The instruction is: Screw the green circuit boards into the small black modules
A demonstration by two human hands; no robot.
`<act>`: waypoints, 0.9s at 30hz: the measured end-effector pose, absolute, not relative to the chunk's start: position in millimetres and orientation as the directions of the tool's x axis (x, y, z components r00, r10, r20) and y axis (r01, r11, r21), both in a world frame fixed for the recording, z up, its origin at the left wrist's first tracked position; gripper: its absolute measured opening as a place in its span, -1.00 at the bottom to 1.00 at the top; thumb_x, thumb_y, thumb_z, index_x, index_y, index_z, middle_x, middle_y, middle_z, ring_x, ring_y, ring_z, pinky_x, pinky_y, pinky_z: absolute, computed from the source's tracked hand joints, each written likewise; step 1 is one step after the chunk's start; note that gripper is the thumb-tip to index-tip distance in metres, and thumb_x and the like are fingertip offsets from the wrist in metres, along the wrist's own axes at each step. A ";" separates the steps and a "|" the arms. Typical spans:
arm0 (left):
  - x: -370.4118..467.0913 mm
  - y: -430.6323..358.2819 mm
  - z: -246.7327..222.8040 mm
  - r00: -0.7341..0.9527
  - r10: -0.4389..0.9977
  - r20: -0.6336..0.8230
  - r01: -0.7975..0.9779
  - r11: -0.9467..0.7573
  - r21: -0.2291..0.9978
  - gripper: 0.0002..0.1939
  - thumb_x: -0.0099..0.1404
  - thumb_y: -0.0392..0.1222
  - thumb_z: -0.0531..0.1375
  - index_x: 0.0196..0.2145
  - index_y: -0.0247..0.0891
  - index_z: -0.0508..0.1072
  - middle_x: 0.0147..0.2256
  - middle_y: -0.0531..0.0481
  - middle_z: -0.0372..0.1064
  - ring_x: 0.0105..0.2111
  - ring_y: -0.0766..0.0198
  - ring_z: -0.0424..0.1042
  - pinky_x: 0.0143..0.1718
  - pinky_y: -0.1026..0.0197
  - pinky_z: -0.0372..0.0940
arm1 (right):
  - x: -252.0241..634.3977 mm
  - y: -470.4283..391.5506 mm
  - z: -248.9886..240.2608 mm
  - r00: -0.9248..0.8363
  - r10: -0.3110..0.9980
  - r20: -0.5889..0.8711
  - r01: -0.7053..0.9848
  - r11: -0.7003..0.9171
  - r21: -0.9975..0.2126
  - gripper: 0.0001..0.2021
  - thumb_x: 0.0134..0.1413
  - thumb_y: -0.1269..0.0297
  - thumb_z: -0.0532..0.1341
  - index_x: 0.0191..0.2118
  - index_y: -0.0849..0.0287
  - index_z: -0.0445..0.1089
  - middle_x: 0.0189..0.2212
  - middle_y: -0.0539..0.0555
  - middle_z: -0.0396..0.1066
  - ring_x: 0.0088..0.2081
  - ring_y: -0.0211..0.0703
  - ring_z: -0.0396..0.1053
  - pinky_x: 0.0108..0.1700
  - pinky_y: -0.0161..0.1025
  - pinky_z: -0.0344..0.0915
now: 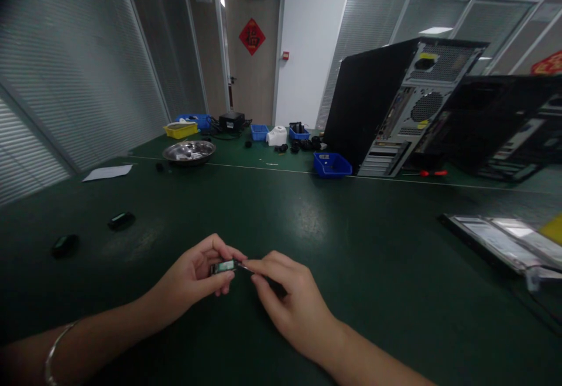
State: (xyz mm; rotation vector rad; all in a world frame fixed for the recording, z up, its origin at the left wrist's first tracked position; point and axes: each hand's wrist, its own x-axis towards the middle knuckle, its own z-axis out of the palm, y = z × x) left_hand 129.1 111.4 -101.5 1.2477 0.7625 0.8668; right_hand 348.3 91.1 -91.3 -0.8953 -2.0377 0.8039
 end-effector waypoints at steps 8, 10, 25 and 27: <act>128.2 113.7 -97.3 0.494 0.869 -0.031 -0.233 0.166 0.958 -0.81 0.29 -0.15 0.28 -0.25 -0.31 0.40 0.05 -0.17 0.35 -0.14 0.22 0.47 -0.07 0.10 0.35 | 347.1 90.9 -93.3 -0.496 0.787 0.367 0.318 0.558 -0.767 -0.71 0.29 0.44 0.13 0.05 0.12 0.47 -0.26 0.12 0.46 -0.28 -0.14 0.43 -0.25 -0.20 0.37; 128.2 114.9 -97.1 0.500 0.865 -0.047 -0.235 0.188 0.954 -0.83 0.24 -0.23 0.32 -0.31 -0.30 0.39 -0.01 -0.12 0.40 -0.08 0.22 0.45 0.01 0.11 0.31 | 347.1 90.8 -91.8 -0.509 0.782 0.361 0.316 0.559 -0.767 -0.70 0.28 0.45 0.13 0.06 0.12 0.46 -0.26 0.12 0.45 -0.27 -0.14 0.43 -0.24 -0.20 0.38; 124.3 115.0 -100.3 0.471 0.882 0.032 0.075 -0.076 0.994 -0.75 0.15 -0.26 0.34 -0.17 -0.19 0.52 -0.22 0.02 0.37 -0.22 0.21 0.38 -0.16 0.14 0.28 | 350.3 89.7 -91.4 -0.568 0.744 0.352 0.287 0.580 -0.762 -0.67 0.29 0.42 0.14 0.12 0.08 0.43 -0.22 0.13 0.45 -0.26 -0.16 0.43 -0.22 -0.21 0.39; 125.1 116.2 -97.8 0.451 0.892 -0.016 0.006 0.015 1.000 -0.74 0.15 -0.26 0.34 -0.16 -0.22 0.50 -0.24 0.01 0.41 -0.19 0.20 0.41 -0.12 0.13 0.29 | 350.5 89.3 -91.3 -0.558 0.749 0.357 0.286 0.578 -0.764 -0.66 0.29 0.42 0.14 0.12 0.08 0.43 -0.23 0.12 0.45 -0.27 -0.16 0.43 -0.23 -0.21 0.39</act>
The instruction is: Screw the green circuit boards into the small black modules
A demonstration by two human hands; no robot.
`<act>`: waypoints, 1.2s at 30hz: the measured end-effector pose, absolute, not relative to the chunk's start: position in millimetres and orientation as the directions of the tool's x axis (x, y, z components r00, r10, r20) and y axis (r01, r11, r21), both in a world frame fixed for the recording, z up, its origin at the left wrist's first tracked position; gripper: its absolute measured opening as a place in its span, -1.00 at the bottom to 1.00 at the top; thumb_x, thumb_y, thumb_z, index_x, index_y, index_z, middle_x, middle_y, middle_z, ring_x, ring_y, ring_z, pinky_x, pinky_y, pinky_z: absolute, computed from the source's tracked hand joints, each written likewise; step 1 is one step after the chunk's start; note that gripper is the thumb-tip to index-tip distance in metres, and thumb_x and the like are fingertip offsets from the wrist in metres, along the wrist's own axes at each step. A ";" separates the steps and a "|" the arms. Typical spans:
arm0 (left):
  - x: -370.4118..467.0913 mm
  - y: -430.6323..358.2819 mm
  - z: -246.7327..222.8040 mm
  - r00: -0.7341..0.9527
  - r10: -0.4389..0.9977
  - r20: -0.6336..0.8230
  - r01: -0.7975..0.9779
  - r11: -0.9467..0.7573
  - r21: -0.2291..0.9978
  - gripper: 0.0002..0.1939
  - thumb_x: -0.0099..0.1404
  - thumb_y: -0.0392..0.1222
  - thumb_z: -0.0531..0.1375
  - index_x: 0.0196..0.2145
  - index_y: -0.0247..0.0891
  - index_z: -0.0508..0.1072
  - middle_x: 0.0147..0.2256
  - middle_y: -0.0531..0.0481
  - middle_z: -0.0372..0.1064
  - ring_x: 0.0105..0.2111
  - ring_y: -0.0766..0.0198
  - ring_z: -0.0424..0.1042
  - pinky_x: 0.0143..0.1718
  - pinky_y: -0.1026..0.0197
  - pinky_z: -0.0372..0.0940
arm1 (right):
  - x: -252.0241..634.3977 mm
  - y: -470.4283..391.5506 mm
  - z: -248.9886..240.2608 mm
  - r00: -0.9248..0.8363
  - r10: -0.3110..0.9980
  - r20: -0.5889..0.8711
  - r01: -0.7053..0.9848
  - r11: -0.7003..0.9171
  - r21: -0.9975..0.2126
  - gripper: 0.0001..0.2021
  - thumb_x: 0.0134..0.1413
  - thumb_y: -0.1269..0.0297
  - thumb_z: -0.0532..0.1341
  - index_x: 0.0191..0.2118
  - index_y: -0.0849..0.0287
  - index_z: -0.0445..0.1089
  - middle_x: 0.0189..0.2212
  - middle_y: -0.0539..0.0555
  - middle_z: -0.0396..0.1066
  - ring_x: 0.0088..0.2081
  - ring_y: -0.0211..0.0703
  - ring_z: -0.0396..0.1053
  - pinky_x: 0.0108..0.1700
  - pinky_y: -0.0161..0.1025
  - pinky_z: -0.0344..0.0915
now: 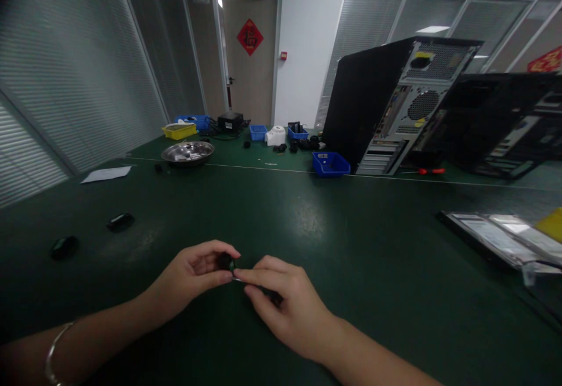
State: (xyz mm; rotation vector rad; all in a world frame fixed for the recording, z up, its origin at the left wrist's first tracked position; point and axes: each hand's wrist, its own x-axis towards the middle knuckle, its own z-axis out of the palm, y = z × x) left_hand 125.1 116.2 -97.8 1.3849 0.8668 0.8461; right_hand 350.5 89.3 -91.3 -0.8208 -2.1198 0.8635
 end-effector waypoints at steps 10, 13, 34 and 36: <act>121.9 118.1 -97.8 0.452 0.891 -0.040 -0.220 0.155 0.963 -0.81 0.23 -0.23 0.31 -0.22 -0.27 0.41 -0.02 -0.15 0.50 -0.06 0.12 0.48 0.06 0.00 0.27 | 348.1 91.0 -94.7 -0.479 0.798 0.366 0.363 0.560 -0.745 -0.67 0.27 0.44 0.14 0.08 0.10 0.47 -0.27 0.12 0.46 -0.29 -0.14 0.44 -0.24 -0.19 0.41; 122.1 119.6 -100.7 0.461 0.886 -0.050 -0.303 0.210 0.930 -0.78 0.21 -0.22 0.34 -0.23 -0.28 0.39 -0.02 -0.18 0.50 -0.03 0.07 0.49 0.13 -0.07 0.24 | 347.9 90.3 -95.1 -0.472 0.803 0.364 0.383 0.558 -0.736 -0.67 0.27 0.44 0.14 0.08 0.09 0.46 -0.27 0.11 0.45 -0.31 -0.15 0.43 -0.27 -0.20 0.40; 119.5 121.8 -101.3 0.520 0.847 -0.109 -0.149 0.216 0.965 -0.67 0.26 -0.20 0.30 -0.01 -0.26 0.53 -0.05 -0.17 0.53 -0.19 0.24 0.50 -0.08 0.16 0.35 | 348.7 90.8 -92.6 -0.464 0.822 0.331 0.435 0.537 -0.723 -0.68 0.27 0.44 0.12 0.07 0.10 0.47 -0.26 0.11 0.46 -0.31 -0.14 0.43 -0.27 -0.20 0.38; 120.1 121.8 -100.6 0.513 0.848 -0.137 -0.129 0.233 0.964 -0.69 0.24 -0.22 0.32 -0.04 -0.27 0.55 -0.08 -0.17 0.55 -0.21 0.23 0.51 -0.11 0.17 0.36 | 349.1 91.3 -93.1 -0.473 0.819 0.325 0.448 0.542 -0.711 -0.68 0.28 0.43 0.13 0.07 0.10 0.47 -0.26 0.10 0.46 -0.30 -0.14 0.43 -0.26 -0.20 0.38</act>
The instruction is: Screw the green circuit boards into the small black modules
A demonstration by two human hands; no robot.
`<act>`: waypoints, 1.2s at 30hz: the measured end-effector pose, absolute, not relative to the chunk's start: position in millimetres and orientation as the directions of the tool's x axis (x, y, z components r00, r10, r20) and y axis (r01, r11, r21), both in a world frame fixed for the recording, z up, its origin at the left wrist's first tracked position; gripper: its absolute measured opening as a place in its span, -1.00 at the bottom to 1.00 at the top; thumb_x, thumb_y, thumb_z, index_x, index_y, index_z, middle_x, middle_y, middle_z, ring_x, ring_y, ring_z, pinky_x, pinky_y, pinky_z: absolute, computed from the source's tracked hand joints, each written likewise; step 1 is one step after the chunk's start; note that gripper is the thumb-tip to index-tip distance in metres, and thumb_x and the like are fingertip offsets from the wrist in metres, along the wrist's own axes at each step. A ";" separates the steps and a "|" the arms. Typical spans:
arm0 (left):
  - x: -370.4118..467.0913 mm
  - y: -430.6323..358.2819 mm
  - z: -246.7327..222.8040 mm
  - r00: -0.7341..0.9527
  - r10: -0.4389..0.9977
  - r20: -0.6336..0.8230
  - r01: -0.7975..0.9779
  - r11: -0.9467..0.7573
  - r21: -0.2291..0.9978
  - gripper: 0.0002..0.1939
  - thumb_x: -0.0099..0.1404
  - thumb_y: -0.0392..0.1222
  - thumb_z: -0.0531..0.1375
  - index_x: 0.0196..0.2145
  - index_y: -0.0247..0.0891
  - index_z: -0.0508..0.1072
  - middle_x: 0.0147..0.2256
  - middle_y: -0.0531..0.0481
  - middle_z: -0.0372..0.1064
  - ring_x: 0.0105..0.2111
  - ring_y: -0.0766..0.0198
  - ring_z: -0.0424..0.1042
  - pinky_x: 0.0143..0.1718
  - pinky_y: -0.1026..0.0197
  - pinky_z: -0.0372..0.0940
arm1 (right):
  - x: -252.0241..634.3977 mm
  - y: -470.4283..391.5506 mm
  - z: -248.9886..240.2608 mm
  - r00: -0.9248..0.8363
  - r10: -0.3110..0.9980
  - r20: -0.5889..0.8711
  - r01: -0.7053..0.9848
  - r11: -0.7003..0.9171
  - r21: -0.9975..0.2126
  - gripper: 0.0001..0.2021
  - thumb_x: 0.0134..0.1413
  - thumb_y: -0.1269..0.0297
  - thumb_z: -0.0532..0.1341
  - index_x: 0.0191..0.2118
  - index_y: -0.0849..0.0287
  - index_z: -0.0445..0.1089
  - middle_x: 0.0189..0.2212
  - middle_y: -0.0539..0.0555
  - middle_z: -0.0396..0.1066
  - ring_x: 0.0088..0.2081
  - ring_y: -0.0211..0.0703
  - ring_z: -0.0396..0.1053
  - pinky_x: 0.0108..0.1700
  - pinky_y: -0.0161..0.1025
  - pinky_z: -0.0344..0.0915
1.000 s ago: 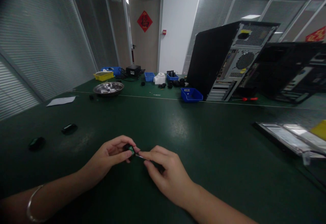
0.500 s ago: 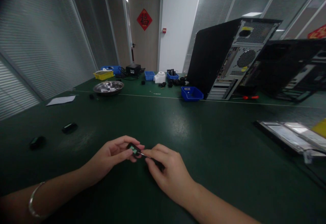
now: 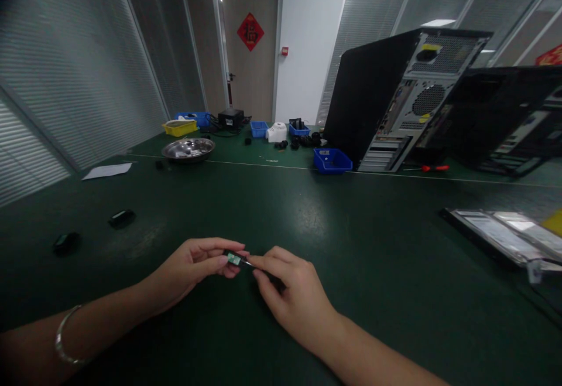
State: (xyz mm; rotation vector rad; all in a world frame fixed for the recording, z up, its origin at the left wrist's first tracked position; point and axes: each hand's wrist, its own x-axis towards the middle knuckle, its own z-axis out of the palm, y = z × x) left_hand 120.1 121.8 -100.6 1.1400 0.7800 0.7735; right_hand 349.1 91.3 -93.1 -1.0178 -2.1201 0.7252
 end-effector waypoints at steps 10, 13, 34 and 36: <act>125.9 116.8 -91.4 0.412 0.879 -0.238 -0.045 0.280 0.959 -0.75 0.12 -0.27 0.34 -0.21 -0.36 0.55 -0.32 -0.09 0.58 -0.35 0.23 0.54 -0.18 0.15 0.40 | 348.1 88.5 -95.6 -0.518 0.806 0.286 0.528 0.564 -0.635 -0.65 0.29 0.40 0.11 0.11 0.04 0.43 -0.26 0.08 0.45 -0.32 -0.15 0.43 -0.27 -0.21 0.37; 126.2 116.2 -91.6 0.400 0.882 -0.249 -0.049 0.292 0.955 -0.76 0.11 -0.29 0.33 -0.22 -0.36 0.55 -0.32 -0.09 0.58 -0.36 0.23 0.54 -0.19 0.14 0.41 | 348.0 88.5 -94.9 -0.525 0.802 0.285 0.530 0.570 -0.628 -0.65 0.29 0.41 0.10 0.12 0.04 0.43 -0.25 0.08 0.44 -0.32 -0.15 0.43 -0.27 -0.20 0.37; 125.2 117.4 -99.1 0.510 0.850 -0.130 -0.119 0.219 0.968 -0.74 0.18 -0.22 0.36 -0.16 -0.32 0.57 -0.33 -0.05 0.58 -0.32 0.26 0.53 -0.20 0.20 0.42 | 346.6 90.4 -93.1 -0.471 0.815 0.337 0.432 0.546 -0.718 -0.69 0.27 0.44 0.12 0.05 0.11 0.47 -0.27 0.10 0.47 -0.31 -0.15 0.44 -0.28 -0.22 0.37; 125.4 117.4 -98.3 0.508 0.851 -0.134 -0.124 0.226 0.966 -0.73 0.16 -0.22 0.37 -0.16 -0.31 0.58 -0.33 -0.05 0.58 -0.33 0.26 0.53 -0.21 0.21 0.42 | 346.3 89.9 -92.8 -0.471 0.814 0.340 0.428 0.548 -0.719 -0.69 0.27 0.44 0.12 0.05 0.11 0.48 -0.28 0.10 0.47 -0.32 -0.15 0.44 -0.29 -0.21 0.36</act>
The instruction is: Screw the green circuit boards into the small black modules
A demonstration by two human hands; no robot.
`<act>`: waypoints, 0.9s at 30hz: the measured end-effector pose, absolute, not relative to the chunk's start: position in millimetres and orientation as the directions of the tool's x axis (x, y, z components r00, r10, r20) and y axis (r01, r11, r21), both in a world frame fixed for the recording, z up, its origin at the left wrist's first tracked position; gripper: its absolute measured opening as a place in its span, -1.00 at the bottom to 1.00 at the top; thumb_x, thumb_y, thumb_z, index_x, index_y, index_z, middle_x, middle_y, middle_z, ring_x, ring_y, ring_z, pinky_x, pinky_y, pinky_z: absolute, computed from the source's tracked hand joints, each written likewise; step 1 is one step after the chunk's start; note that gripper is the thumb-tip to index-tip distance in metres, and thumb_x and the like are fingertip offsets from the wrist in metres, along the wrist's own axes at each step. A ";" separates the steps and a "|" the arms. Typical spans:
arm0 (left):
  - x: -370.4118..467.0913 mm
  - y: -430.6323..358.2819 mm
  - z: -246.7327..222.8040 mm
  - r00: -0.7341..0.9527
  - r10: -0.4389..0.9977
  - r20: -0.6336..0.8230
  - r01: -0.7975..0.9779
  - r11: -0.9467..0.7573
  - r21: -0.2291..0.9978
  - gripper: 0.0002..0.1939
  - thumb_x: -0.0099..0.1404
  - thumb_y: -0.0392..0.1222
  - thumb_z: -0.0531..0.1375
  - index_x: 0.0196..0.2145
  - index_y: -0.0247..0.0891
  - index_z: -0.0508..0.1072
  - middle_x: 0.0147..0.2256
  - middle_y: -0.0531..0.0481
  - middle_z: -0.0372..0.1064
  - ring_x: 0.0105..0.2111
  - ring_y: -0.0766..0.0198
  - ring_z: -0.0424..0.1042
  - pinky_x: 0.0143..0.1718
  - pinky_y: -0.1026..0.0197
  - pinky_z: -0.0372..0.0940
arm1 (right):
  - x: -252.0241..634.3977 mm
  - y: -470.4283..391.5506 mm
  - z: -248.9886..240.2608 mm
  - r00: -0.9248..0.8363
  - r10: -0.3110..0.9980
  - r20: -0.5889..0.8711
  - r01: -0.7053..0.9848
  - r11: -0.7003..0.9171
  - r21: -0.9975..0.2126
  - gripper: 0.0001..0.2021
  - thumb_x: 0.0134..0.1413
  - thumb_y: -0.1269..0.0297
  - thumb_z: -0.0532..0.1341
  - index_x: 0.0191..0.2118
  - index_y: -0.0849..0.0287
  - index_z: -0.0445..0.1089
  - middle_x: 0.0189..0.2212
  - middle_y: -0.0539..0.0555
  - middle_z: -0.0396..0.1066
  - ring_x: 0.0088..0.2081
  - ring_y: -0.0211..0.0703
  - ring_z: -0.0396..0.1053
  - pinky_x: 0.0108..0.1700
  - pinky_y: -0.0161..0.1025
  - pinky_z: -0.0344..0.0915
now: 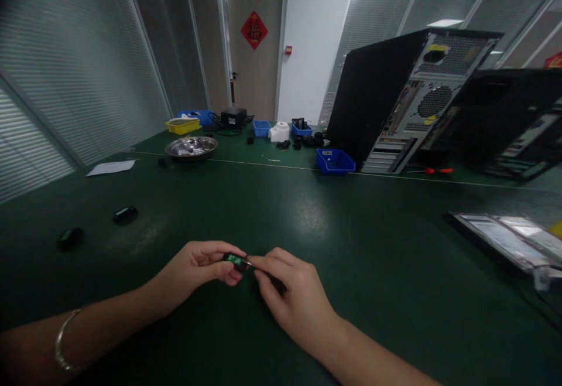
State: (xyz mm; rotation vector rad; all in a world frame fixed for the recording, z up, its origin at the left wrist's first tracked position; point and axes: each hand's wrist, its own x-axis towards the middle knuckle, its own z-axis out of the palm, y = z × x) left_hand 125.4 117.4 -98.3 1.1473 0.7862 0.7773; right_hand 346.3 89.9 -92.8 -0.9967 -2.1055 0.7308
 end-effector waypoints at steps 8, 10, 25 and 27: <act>127.1 116.1 -95.7 0.493 0.856 -0.159 -0.151 0.264 0.953 -0.73 0.13 -0.20 0.39 -0.18 -0.30 0.61 -0.33 -0.05 0.60 -0.34 0.27 0.53 -0.23 0.23 0.42 | 345.7 90.4 -92.6 -0.456 0.804 0.383 0.382 0.565 -0.731 -0.66 0.27 0.47 0.12 0.07 0.07 0.47 -0.31 0.06 0.46 -0.35 -0.19 0.43 -0.33 -0.26 0.33; 127.4 116.2 -96.2 0.489 0.856 -0.167 -0.156 0.275 0.949 -0.72 0.13 -0.20 0.40 -0.18 -0.30 0.61 -0.32 -0.06 0.60 -0.33 0.26 0.53 -0.22 0.22 0.42 | 345.1 90.4 -92.0 -0.452 0.802 0.390 0.373 0.567 -0.734 -0.66 0.27 0.47 0.12 0.07 0.07 0.47 -0.31 0.07 0.47 -0.35 -0.18 0.43 -0.33 -0.26 0.33; 125.7 117.6 -100.0 0.530 0.833 -0.156 -0.187 0.295 0.937 -0.74 0.18 -0.22 0.37 -0.15 -0.30 0.60 -0.27 -0.08 0.58 -0.31 0.26 0.52 -0.21 0.21 0.40 | 344.3 90.3 -90.9 -0.453 0.786 0.421 0.338 0.588 -0.735 -0.63 0.27 0.48 0.13 0.11 0.05 0.46 -0.29 0.09 0.48 -0.33 -0.16 0.44 -0.31 -0.24 0.35; 125.2 117.6 -100.8 0.538 0.831 -0.144 -0.195 0.289 0.937 -0.75 0.18 -0.22 0.37 -0.16 -0.29 0.61 -0.29 -0.07 0.58 -0.32 0.28 0.51 -0.22 0.24 0.40 | 344.0 90.8 -90.9 -0.448 0.786 0.426 0.334 0.589 -0.736 -0.63 0.27 0.48 0.13 0.10 0.04 0.46 -0.30 0.09 0.48 -0.33 -0.16 0.44 -0.31 -0.24 0.36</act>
